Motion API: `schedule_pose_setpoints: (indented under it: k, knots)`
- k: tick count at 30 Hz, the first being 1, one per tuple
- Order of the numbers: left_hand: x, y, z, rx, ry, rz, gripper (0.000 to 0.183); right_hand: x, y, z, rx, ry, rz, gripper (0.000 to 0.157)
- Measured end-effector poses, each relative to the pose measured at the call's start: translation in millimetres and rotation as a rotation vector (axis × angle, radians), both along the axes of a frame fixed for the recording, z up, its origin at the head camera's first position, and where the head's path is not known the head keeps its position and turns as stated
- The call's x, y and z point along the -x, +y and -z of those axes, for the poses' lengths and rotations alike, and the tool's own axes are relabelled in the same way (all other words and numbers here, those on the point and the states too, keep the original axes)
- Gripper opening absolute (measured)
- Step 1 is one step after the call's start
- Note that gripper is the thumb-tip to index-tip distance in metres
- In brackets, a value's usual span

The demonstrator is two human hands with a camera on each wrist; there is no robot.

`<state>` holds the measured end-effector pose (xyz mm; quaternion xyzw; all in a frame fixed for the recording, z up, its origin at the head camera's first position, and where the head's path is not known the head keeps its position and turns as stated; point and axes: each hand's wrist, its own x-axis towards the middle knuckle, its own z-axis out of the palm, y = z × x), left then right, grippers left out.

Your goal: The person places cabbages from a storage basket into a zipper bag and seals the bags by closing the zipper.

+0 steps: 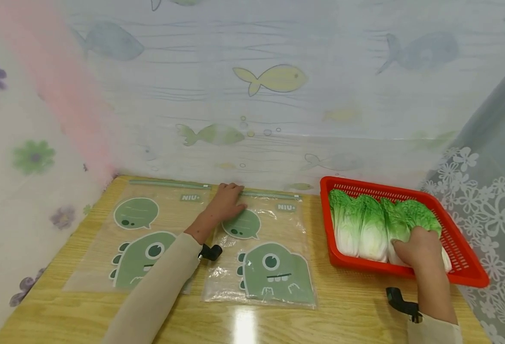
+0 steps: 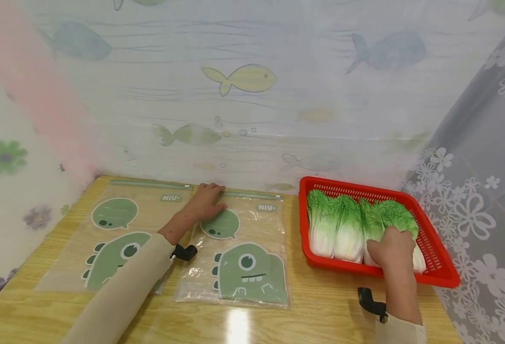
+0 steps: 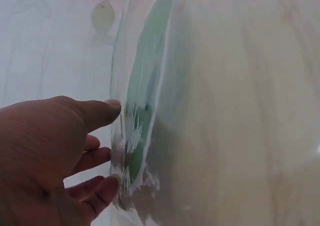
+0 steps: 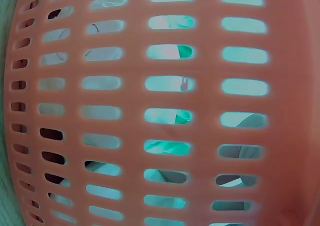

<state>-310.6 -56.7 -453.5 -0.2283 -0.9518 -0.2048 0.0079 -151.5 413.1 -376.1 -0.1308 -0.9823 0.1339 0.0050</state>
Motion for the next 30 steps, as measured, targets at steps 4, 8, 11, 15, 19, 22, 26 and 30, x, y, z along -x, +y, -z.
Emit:
schedule_pose_setpoints:
  k: [4, 8, 11, 15, 19, 22, 26, 30]
  knots:
    - [0.4, 1, 1.0, 0.004, -0.004, -0.007, 0.06, -1.2, 2, -1.0, 0.005, -0.007, 0.002, 0.053]
    - [-0.8, 4, 0.2, -0.036, -0.002, -0.023, 0.045, -2.9, 3, -0.7, 0.048, 0.007, 0.024, 0.062]
    - [-2.0, 6, -1.5, -0.097, 0.009, -0.046, 0.025, -3.9, 3, 0.2, 0.088, 0.011, 0.051, 0.067]
    - [-3.6, 10, -3.4, -0.136, 0.053, -0.091, 0.01, -4.2, 2, 0.7, 0.114, -0.003, 0.096, 0.068]
    - [-8.2, 15, -6.1, -0.114, 0.064, -0.164, 0.014, -4.7, 2, 0.8, 0.123, -0.005, 0.125, 0.066]
    - [-15.1, 18, -12.7, -0.061, 0.068, -0.212, 0.014, -6.6, 3, 0.0, 0.142, -0.011, 0.125, 0.066]
    - [-27.1, 21, -24.6, -0.019, 0.095, -0.251, 0.013, -8.3, 5, -1.3, 0.175, -0.027, 0.105, 0.069]
    - [-37.6, 21, -32.5, -0.158, 0.072, -0.248, 0.012, -7.5, 6, -2.0, 0.196, -0.033, 0.095, 0.071]
